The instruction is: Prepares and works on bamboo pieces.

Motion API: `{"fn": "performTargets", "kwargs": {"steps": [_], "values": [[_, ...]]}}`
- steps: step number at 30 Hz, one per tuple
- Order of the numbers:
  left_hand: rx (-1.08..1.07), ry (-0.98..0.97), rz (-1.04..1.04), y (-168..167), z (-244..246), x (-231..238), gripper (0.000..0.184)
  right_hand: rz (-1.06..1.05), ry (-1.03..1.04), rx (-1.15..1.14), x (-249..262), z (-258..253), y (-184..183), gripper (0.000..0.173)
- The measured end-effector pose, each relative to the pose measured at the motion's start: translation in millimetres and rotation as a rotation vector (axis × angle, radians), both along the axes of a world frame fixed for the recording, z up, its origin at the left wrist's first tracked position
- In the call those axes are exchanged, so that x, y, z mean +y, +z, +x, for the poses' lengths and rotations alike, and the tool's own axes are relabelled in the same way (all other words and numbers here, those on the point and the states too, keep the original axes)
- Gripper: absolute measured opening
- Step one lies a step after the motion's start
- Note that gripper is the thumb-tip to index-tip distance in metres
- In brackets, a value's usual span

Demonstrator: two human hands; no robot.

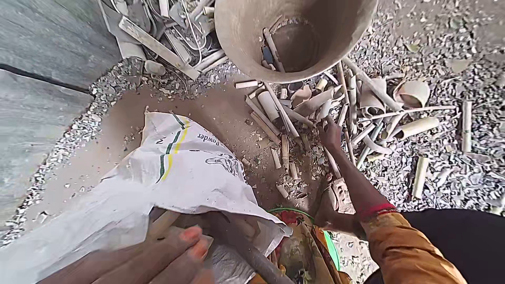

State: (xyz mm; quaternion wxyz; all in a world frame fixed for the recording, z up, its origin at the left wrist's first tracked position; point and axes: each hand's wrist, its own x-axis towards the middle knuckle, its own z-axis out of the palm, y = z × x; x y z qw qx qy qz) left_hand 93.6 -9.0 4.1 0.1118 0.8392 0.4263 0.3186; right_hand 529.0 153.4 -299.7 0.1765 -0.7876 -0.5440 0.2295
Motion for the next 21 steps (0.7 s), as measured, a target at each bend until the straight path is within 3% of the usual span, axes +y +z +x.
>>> {"fn": "performTargets", "kwargs": {"steps": [5, 9, 11, 14, 17, 21], "values": [[0.01, -0.041, 0.177, -2, 14, 4, 0.019, -0.156, 0.094, 0.029, -15, 19, 71, 0.035], [0.038, -0.047, 0.257, 4, 42, -1, 0.022, -0.159, -0.039, 0.584, -54, -5, 156, 0.024], [0.066, -0.029, 0.228, -1, 61, -4, 0.024, -0.126, 0.01, 0.779, -91, -22, 214, 0.014], [0.094, -0.021, 0.169, -16, 87, -7, 0.039, 0.031, 0.228, 0.921, -158, -44, 278, 0.013], [0.093, -0.024, 0.208, -21, 108, -12, 0.06, 0.29, 0.475, 0.981, -214, -74, 309, 0.013], [0.038, 0.004, 0.399, -20, 104, -13, 0.038, 0.659, 0.528, 0.649, -246, -112, 316, 0.024]]}}
